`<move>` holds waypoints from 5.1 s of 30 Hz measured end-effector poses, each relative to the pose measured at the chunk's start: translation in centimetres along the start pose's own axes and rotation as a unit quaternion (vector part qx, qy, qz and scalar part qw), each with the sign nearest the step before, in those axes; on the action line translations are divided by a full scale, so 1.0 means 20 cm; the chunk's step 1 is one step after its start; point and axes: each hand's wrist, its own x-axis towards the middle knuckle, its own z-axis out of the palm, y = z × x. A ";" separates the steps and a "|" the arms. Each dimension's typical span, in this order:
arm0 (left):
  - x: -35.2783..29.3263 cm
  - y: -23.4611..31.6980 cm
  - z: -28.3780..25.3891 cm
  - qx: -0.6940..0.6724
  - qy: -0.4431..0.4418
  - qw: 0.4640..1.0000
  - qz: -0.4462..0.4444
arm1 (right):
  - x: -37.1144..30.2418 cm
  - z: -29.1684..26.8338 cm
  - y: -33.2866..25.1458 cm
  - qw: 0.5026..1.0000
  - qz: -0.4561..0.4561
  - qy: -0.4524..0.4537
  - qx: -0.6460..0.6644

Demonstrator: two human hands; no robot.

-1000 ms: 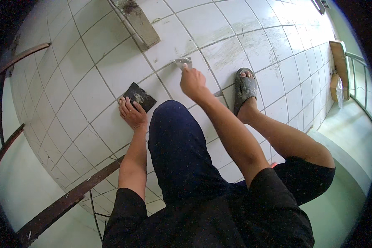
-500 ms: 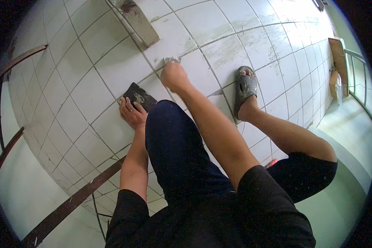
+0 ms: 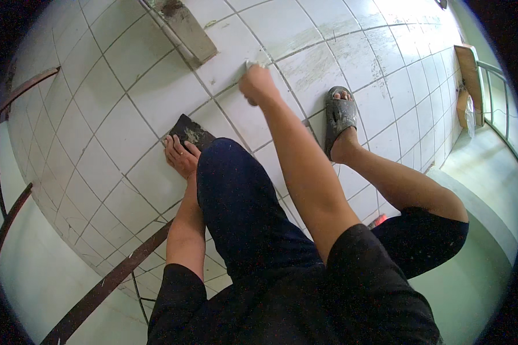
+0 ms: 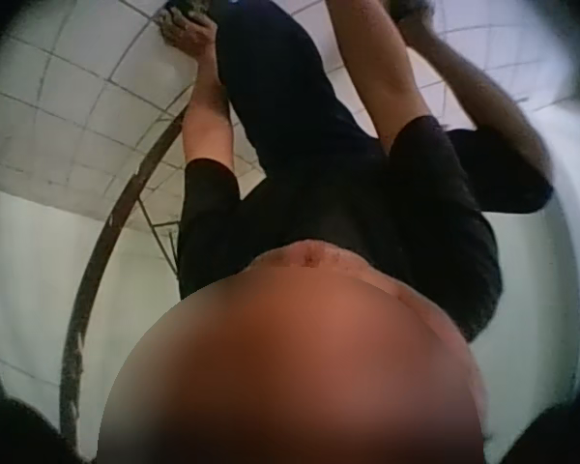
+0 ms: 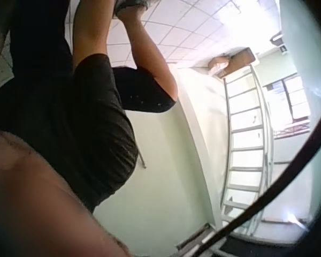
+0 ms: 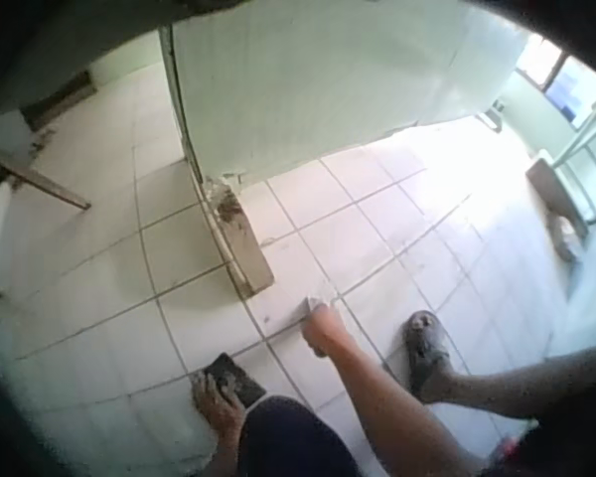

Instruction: Applying grout to the joints between floor tiles using a spatula and then sweeping the area.

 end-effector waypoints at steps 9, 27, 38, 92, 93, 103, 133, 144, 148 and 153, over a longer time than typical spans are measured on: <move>0.00 0.01 0.00 0.010 -0.008 1.000 -0.007 | 0.05 -0.01 0.09 0.993 -0.062 0.017 -0.104; 0.00 -0.03 0.01 0.002 0.014 1.000 0.014 | 0.12 -0.14 0.12 0.969 -0.122 -0.002 -0.214; 0.03 0.04 0.03 -0.007 0.020 1.000 0.015 | 0.28 -0.36 0.23 0.942 -0.172 -0.021 -0.288; -0.04 -0.12 -0.06 0.020 -0.009 1.000 -0.006 | 0.58 -0.08 -0.04 0.786 -0.432 0.002 -0.442; -0.03 -0.11 -0.06 0.013 -0.003 1.000 -0.005 | 0.53 -0.09 0.08 0.796 -0.421 0.004 -0.435; 0.04 0.10 0.01 -0.036 -0.004 0.999 -0.009 | 0.38 -0.33 0.17 0.866 -0.336 0.043 -0.368; 0.01 -0.01 0.00 -0.022 0.005 1.000 -0.011 | 0.02 0.00 0.32 0.803 -0.402 0.015 -0.440; -0.01 -0.03 -0.01 -0.003 0.003 1.000 -0.006 | -0.02 0.27 0.19 0.836 -0.381 -0.025 -0.394; 0.01 -0.01 -0.01 -0.013 0.000 1.000 -0.006 | 0.01 0.28 0.09 0.857 -0.363 0.007 -0.366; 0.02 0.03 0.01 -0.018 -0.004 1.000 -0.002 | 0.05 0.23 0.12 0.852 -0.386 0.033 -0.353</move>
